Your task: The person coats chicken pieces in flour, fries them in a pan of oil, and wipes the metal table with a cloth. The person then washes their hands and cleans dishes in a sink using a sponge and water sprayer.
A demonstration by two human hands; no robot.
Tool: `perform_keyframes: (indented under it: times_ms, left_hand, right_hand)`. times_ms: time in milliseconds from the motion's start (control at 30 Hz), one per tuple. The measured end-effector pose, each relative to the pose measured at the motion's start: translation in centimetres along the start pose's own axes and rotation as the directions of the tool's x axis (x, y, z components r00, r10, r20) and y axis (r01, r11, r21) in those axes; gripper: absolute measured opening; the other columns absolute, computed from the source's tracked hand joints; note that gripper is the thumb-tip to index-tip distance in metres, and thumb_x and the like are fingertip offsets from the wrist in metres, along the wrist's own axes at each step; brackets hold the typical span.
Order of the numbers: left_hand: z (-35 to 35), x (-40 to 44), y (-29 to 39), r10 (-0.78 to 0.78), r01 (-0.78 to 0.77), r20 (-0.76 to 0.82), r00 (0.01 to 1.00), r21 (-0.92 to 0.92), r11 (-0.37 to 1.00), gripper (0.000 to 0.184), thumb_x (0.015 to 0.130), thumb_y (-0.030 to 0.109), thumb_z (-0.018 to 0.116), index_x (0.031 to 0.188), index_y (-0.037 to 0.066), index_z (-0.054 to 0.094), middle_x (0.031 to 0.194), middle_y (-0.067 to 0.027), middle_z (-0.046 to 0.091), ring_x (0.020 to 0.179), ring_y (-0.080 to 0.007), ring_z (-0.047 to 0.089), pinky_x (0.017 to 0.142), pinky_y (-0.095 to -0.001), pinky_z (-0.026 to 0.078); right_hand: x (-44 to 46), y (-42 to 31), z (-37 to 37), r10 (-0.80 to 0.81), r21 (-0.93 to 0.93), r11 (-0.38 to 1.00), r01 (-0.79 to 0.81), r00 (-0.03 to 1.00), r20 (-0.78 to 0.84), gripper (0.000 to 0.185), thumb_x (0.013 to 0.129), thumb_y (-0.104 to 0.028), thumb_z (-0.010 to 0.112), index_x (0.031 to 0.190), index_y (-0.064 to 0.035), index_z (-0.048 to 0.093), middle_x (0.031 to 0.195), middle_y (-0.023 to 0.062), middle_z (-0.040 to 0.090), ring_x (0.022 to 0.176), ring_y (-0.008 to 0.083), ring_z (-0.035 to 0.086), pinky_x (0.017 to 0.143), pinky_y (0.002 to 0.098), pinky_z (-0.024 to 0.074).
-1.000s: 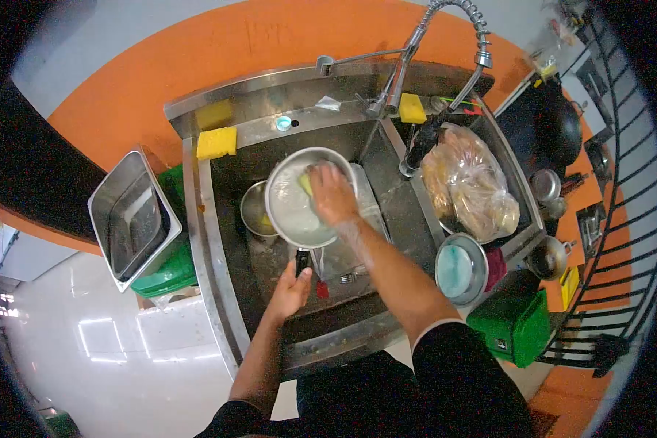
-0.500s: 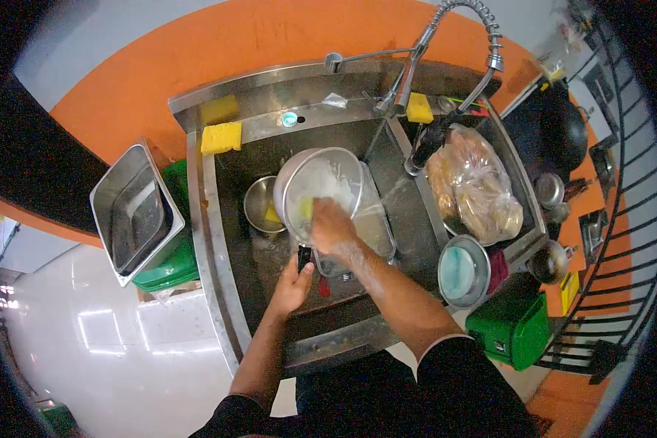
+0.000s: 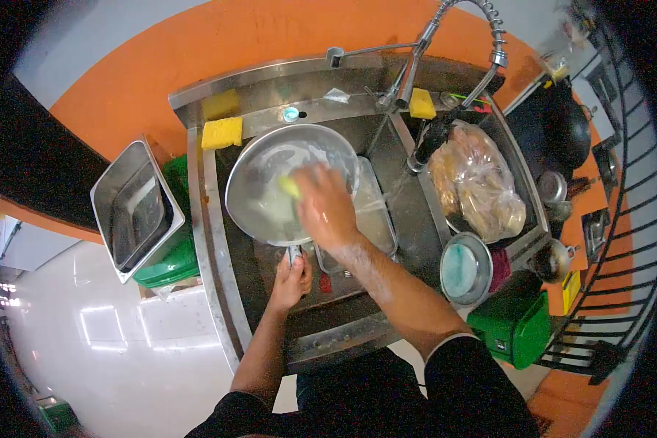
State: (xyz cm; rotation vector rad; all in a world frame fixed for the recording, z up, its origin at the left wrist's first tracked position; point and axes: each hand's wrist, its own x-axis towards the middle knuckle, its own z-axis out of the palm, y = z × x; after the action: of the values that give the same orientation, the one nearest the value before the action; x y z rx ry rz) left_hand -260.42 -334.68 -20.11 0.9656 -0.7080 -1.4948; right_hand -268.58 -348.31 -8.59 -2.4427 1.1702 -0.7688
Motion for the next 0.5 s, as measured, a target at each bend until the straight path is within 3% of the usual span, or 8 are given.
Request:
perform_keyframes:
  times_ms: [67,167,267,300,400,433,500]
  left_hand:
    - [0.3,-0.2,-0.2,-0.034,0.034,0.025,0.999,-0.03,0.999,0.031,0.097,0.039,0.044,0.088,0.01,0.04,0.057,0.0022,0.038,0.044,-0.0071,0.035,0.039,-0.0235,0.029]
    - [0.7,-0.5,-0.3,-0.111,0.115,0.043,0.993,-0.109,0.987,0.03,0.096,0.04,0.046,0.092,0.011,0.038,0.057,0.0029,0.036,0.045,-0.0071,0.035,0.04,-0.0233,0.029]
    - [0.2,-0.8,0.2,-0.106,0.112,0.06,0.993,-0.112,0.987,0.029,0.096,0.039,0.047,0.093,0.011,0.038,0.058,0.0034,0.036,0.045,-0.0069,0.034,0.04,-0.0228,0.029]
    - [0.2,-0.9,0.2,-0.101,0.106,0.055,0.993,-0.112,0.988,0.029,0.096,0.039,0.047,0.093,0.012,0.038,0.058,0.0034,0.036,0.045,-0.0068,0.034,0.04,-0.0227,0.029]
    - [0.2,-1.0,-0.1,-0.086,0.091,0.057,0.995,-0.1,0.991,0.028,0.096,0.039,0.047,0.094,0.012,0.038,0.059,0.0037,0.036,0.045,-0.0066,0.033,0.04,-0.0225,0.03]
    - [0.1,-1.0,-0.5,-0.08,0.085,0.065,0.995,-0.086,0.993,0.028,0.096,0.039,0.047,0.094,0.012,0.038,0.059,0.0039,0.036,0.045,-0.0065,0.033,0.04,-0.0224,0.03]
    - [0.0,-0.8,-0.4,-0.059,0.063,0.063,0.996,-0.067,0.996,0.028,0.096,0.039,0.047,0.094,0.012,0.038,0.059,0.0041,0.036,0.045,-0.0063,0.033,0.04,-0.0223,0.029]
  right_hand:
    - [1.8,0.2,0.1,0.086,0.021,0.996,-0.083,0.969,-0.231,0.042,0.07,-0.003,0.067,0.109,-0.0093,0.054,0.107,0.0202,0.05,0.102,0.0387,0.051,0.085,0.0462,0.0437]
    - [2.2,-0.1,1.3,-0.026,0.019,0.999,0.029,0.989,-0.147,0.04,0.068,-0.002,0.069,0.106,-0.0062,0.054,0.102,0.0188,0.05,0.099,0.0388,0.051,0.084,0.0458,0.0433]
    - [3.2,1.4,0.9,0.048,0.155,0.988,-0.013,0.974,-0.223,0.042,0.065,-0.001,0.071,0.103,-0.0037,0.054,0.101,0.0183,0.049,0.098,0.038,0.051,0.084,0.0437,0.0435]
    - [3.0,1.8,1.2,0.024,0.112,0.994,-0.001,0.978,-0.208,0.043,0.064,0.0,0.072,0.103,-0.0024,0.055,0.1,0.0185,0.05,0.097,0.0371,0.053,0.083,0.0421,0.0441]
    - [1.9,1.4,1.8,-0.079,0.154,0.984,0.09,0.994,-0.072,0.042,0.063,0.0,0.072,0.101,-0.0021,0.056,0.099,0.0183,0.052,0.095,0.0367,0.054,0.083,0.0411,0.0447]
    - [2.1,1.5,1.4,0.014,0.159,0.987,0.004,0.993,-0.116,0.04,0.062,-0.001,0.073,0.1,-0.0024,0.058,0.098,0.0177,0.053,0.094,0.0367,0.054,0.083,0.0407,0.0449]
    - [2.2,1.8,1.9,0.015,0.139,0.99,0.005,0.989,-0.146,0.04,0.063,-0.001,0.073,0.1,-0.0026,0.059,0.098,0.0177,0.053,0.094,0.0362,0.054,0.083,0.0406,0.045]
